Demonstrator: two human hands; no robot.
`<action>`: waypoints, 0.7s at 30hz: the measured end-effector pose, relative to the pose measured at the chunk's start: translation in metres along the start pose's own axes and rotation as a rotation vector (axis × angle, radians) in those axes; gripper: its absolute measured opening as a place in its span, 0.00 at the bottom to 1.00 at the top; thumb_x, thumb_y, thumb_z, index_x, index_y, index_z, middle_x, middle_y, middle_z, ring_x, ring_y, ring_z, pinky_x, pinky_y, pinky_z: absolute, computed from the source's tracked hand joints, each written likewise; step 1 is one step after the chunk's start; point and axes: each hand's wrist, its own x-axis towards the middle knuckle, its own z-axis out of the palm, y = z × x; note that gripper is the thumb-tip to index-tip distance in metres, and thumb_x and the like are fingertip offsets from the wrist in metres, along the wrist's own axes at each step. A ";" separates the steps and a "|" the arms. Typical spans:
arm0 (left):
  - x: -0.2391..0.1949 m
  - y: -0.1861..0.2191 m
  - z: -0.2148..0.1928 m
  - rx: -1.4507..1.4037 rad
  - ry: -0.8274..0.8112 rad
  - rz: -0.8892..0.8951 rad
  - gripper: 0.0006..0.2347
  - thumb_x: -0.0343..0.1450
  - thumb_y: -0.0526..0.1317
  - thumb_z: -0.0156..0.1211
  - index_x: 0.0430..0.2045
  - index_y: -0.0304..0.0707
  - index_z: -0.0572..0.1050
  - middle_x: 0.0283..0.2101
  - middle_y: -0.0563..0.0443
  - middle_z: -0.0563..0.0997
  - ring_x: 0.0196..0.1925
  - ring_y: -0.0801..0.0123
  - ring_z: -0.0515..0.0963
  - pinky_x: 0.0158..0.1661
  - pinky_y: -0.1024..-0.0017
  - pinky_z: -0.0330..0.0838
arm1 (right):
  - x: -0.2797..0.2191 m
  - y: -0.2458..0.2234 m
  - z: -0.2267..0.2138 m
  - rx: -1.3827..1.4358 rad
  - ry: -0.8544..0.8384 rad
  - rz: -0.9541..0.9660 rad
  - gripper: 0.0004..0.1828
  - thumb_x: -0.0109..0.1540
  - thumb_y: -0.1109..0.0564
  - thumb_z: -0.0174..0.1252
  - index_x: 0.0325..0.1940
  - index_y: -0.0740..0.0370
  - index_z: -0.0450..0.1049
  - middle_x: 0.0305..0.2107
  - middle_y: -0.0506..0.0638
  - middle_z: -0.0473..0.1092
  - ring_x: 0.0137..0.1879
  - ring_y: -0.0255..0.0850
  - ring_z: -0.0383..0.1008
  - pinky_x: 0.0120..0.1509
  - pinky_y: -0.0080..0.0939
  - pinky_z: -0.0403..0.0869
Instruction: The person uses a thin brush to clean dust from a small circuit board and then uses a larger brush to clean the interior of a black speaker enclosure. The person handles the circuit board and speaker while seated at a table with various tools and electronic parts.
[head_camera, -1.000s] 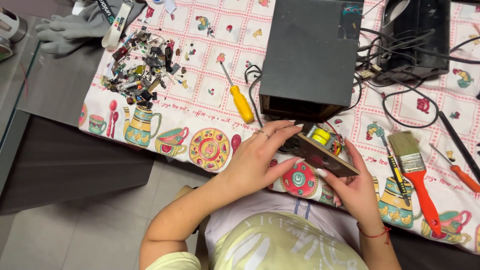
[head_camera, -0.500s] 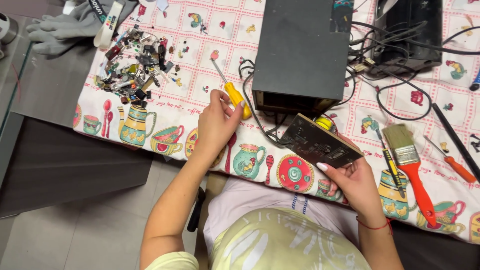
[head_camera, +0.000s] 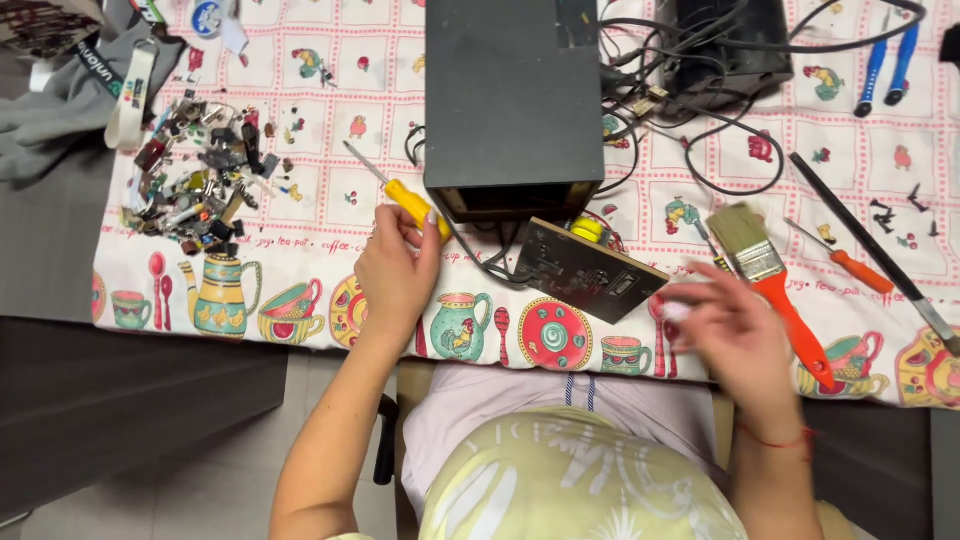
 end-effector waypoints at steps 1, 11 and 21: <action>-0.001 0.000 0.002 -0.002 -0.003 0.005 0.13 0.76 0.53 0.51 0.36 0.44 0.66 0.27 0.62 0.78 0.28 0.58 0.81 0.27 0.54 0.67 | -0.001 -0.001 -0.015 0.000 0.006 0.000 0.29 0.59 0.73 0.53 0.66 0.68 0.68 0.39 0.69 0.77 0.52 0.47 0.79 0.39 0.41 0.82; -0.002 -0.004 0.006 0.010 0.035 0.032 0.12 0.76 0.51 0.53 0.31 0.44 0.67 0.25 0.63 0.79 0.25 0.60 0.79 0.25 0.56 0.66 | -0.012 0.029 -0.092 -0.591 0.469 -0.259 0.10 0.75 0.68 0.65 0.60 0.69 0.75 0.45 0.56 0.74 0.38 0.35 0.68 0.47 0.33 0.69; -0.002 -0.003 0.004 0.002 0.054 0.081 0.13 0.77 0.50 0.52 0.26 0.44 0.67 0.23 0.59 0.77 0.23 0.60 0.76 0.24 0.58 0.65 | -0.007 0.015 -0.038 -0.789 0.148 -0.288 0.10 0.66 0.57 0.65 0.49 0.62 0.77 0.35 0.46 0.75 0.32 0.34 0.67 0.45 0.36 0.69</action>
